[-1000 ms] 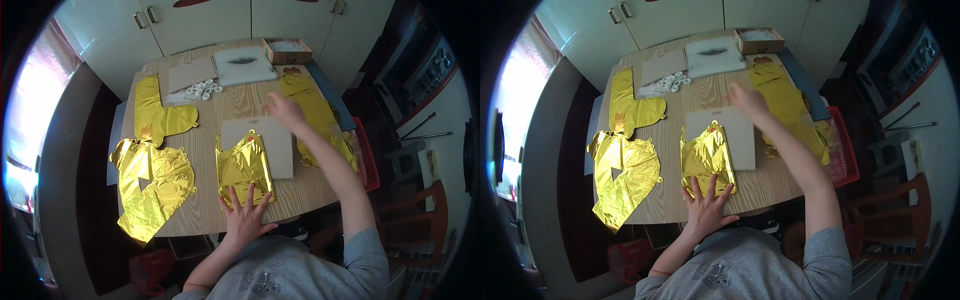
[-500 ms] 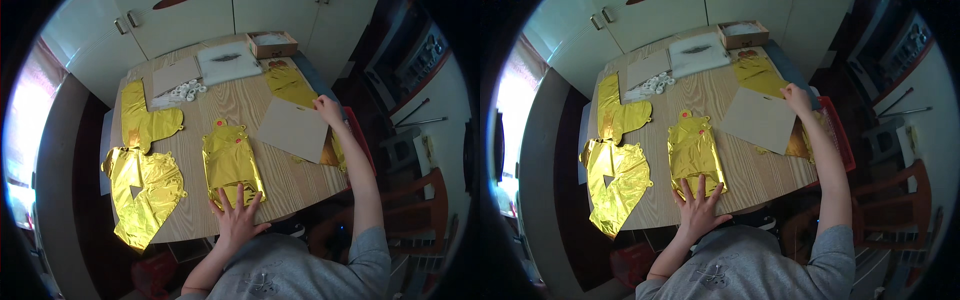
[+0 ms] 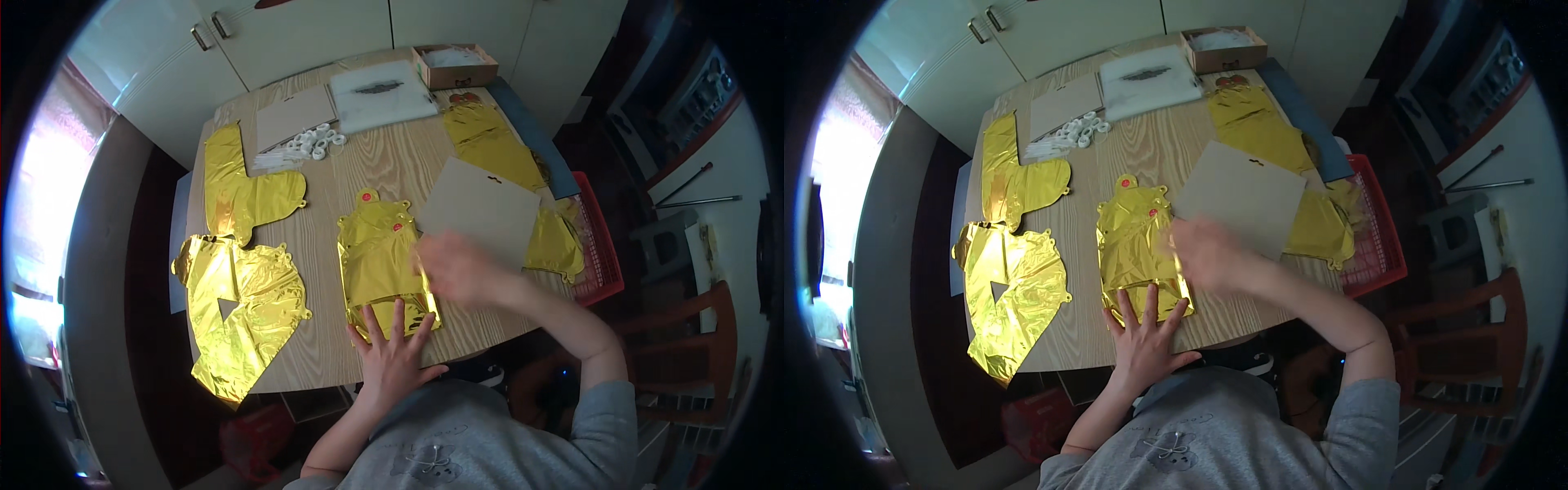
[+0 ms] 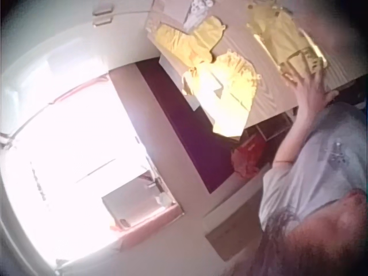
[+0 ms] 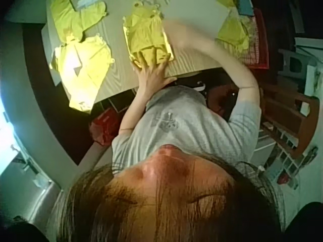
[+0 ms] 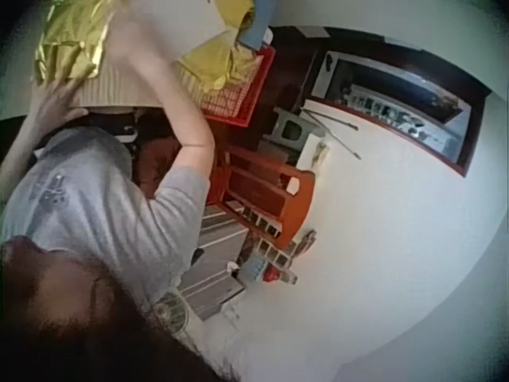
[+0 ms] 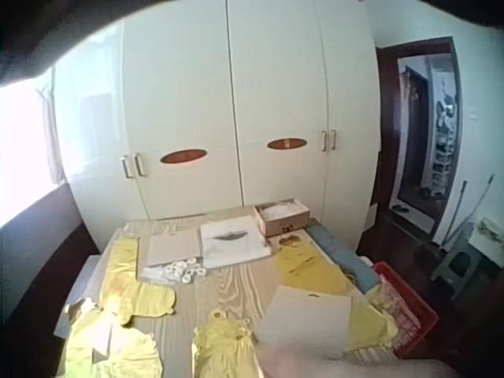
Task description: Folding gold foil sheets around cardboard inserts and placing them into plastic sleeves.
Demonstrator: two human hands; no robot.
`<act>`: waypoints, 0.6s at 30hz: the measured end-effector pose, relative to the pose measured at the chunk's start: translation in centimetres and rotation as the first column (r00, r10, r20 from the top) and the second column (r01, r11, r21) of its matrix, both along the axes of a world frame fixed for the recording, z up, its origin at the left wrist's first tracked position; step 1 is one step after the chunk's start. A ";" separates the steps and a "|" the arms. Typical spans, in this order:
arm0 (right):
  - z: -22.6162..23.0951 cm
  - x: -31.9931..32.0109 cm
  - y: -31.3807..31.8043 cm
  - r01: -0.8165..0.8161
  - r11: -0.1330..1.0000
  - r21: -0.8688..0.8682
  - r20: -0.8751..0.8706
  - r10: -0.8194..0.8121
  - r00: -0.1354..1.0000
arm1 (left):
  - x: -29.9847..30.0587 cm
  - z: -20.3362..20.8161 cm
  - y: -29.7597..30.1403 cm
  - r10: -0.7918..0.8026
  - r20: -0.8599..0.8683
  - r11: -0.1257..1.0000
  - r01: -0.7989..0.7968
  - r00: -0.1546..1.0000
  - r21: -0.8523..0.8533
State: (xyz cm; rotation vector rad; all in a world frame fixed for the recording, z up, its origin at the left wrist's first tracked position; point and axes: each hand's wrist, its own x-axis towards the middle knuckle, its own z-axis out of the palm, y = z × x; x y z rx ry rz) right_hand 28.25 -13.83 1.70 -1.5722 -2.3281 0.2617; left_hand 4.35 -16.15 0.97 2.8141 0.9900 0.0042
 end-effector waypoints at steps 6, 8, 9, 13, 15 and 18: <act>-3.3 -2.4 1.2 -0.089 0.989 -0.118 0.156 0.107 0.982 | 0.1 -0.1 0.1 0.009 0.035 1.000 -0.009 0.999 -0.005; -3.2 -2.2 1.7 -0.107 0.987 -0.118 0.166 0.126 0.978 | 0.0 -0.2 0.1 0.016 0.048 1.000 -0.015 0.999 -0.016; -3.1 -2.1 1.9 -0.112 0.987 -0.118 0.179 0.132 0.975 | -0.1 -0.3 0.1 0.019 0.058 1.000 -0.018 0.998 -0.017; -3.7 -1.3 3.0 -0.088 0.991 -0.100 0.210 0.107 0.972 | -0.1 -0.6 0.2 0.011 0.083 0.999 -0.008 0.996 -0.037; -3.8 -0.9 3.5 -0.061 0.994 -0.093 0.214 0.080 0.974 | -0.2 -0.8 0.3 0.010 0.115 0.999 -0.004 0.993 -0.052; -3.5 -0.8 4.0 -0.034 0.996 -0.087 0.245 0.054 0.968 | -0.2 -0.4 0.4 0.011 0.092 0.998 -0.006 0.996 -0.059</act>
